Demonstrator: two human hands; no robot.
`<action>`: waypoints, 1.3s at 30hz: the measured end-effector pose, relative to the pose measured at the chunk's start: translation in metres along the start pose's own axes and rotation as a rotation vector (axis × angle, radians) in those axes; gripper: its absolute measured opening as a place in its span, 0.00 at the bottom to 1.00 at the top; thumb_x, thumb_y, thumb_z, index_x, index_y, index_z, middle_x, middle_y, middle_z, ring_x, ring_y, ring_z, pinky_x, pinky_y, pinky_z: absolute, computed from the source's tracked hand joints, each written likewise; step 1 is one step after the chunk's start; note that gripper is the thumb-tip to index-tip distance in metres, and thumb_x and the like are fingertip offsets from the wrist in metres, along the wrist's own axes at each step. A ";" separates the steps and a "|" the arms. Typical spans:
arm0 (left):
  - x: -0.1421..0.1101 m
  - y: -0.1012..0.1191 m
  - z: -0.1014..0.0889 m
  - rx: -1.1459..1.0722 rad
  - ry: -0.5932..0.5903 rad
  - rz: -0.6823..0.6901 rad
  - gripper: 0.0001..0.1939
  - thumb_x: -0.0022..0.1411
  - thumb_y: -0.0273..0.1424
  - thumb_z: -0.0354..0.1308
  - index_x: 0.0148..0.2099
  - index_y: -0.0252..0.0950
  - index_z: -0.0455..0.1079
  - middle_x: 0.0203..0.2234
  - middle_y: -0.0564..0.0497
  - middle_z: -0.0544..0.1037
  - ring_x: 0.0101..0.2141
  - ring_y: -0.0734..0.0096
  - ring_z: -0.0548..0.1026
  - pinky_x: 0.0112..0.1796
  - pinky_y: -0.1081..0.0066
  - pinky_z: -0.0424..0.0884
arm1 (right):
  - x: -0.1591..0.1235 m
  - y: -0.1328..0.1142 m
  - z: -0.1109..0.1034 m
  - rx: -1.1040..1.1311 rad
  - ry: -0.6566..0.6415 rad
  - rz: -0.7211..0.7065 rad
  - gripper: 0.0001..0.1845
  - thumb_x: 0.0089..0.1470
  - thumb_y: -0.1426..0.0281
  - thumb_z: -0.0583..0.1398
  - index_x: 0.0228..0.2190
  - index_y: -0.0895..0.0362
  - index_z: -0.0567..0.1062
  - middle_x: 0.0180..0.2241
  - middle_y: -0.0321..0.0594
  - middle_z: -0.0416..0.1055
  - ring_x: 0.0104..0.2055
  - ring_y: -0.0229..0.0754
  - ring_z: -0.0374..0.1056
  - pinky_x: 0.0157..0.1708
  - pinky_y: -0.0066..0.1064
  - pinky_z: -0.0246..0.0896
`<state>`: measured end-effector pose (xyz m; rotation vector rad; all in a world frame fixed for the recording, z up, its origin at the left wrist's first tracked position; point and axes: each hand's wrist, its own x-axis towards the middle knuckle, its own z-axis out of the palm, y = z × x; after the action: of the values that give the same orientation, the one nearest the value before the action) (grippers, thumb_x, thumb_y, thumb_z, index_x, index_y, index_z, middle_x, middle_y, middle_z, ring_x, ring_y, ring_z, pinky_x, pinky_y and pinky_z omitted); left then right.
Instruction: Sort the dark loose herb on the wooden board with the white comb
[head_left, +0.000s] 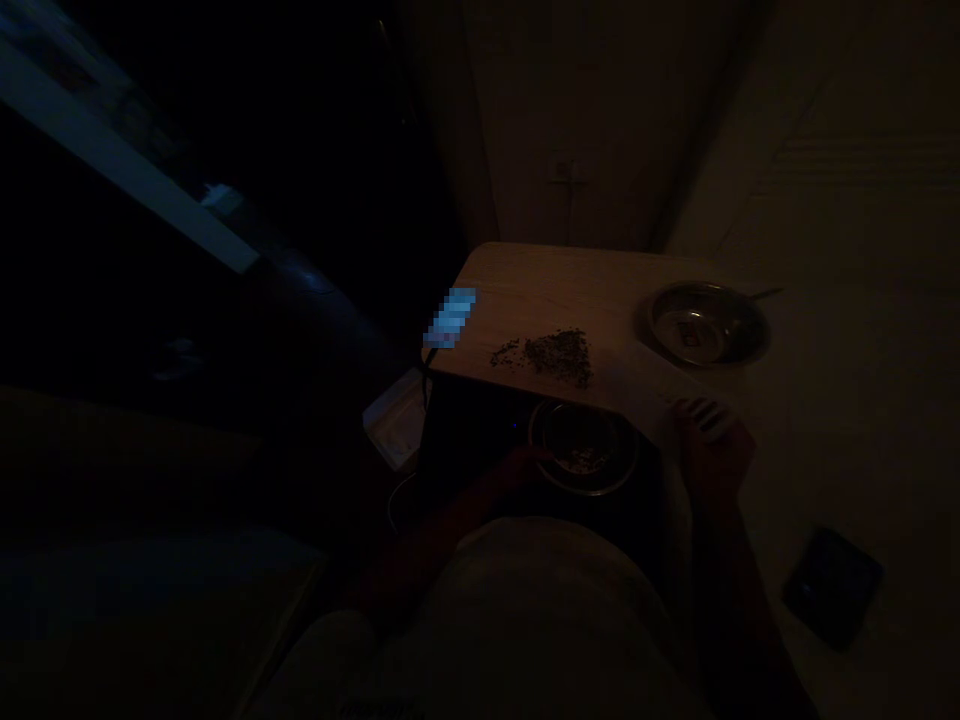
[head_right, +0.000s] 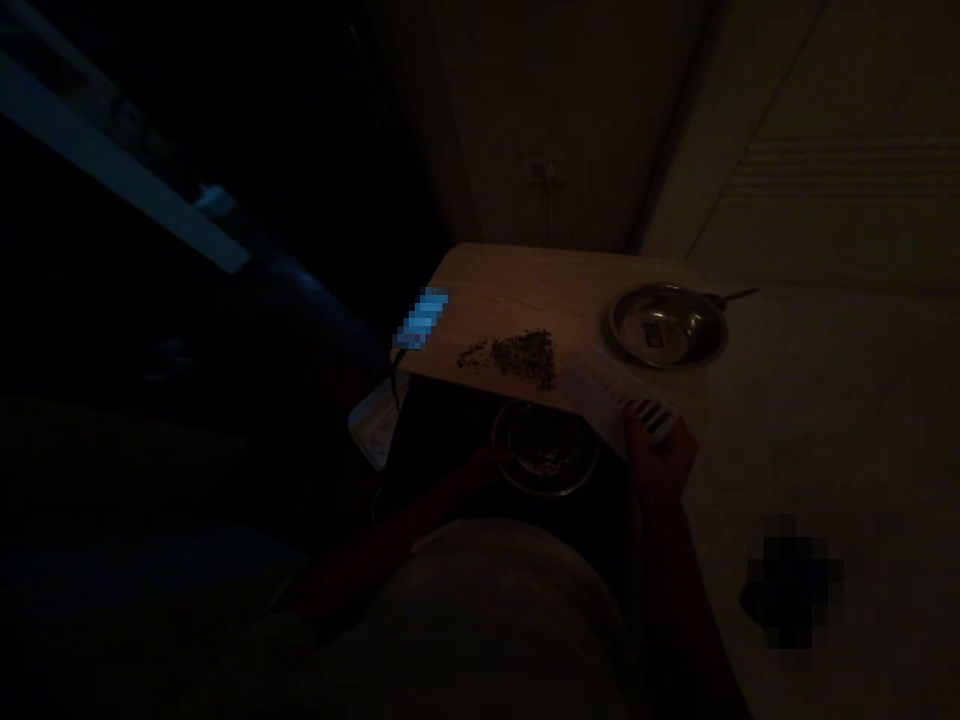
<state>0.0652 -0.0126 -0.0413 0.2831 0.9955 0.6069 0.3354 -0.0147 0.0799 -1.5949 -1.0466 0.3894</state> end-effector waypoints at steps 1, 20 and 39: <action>0.000 0.000 0.000 0.004 0.006 -0.004 0.10 0.47 0.22 0.63 0.36 0.30 0.76 0.30 0.45 0.83 0.40 0.57 0.80 0.50 0.61 0.70 | 0.000 0.002 0.000 0.004 0.003 -0.001 0.17 0.46 0.58 0.65 0.30 0.61 0.77 0.27 0.41 0.75 0.29 0.41 0.69 0.31 0.35 0.66; -0.005 0.004 0.006 -0.021 -0.055 -0.013 0.13 0.49 0.22 0.61 0.40 0.26 0.76 0.32 0.42 0.83 0.40 0.55 0.80 0.49 0.61 0.70 | -0.001 0.001 -0.002 -0.010 -0.033 0.014 0.16 0.47 0.58 0.65 0.30 0.59 0.78 0.27 0.42 0.75 0.29 0.43 0.70 0.31 0.37 0.66; -0.003 0.002 0.004 -0.013 -0.048 -0.011 0.12 0.49 0.22 0.61 0.39 0.29 0.76 0.33 0.45 0.83 0.38 0.59 0.80 0.49 0.61 0.69 | -0.002 0.005 -0.002 0.070 0.001 0.064 0.14 0.45 0.60 0.66 0.29 0.59 0.78 0.28 0.41 0.75 0.30 0.42 0.70 0.33 0.39 0.68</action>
<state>0.0666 -0.0122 -0.0360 0.2791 0.9459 0.5936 0.3374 -0.0171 0.0755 -1.5689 -0.9724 0.4639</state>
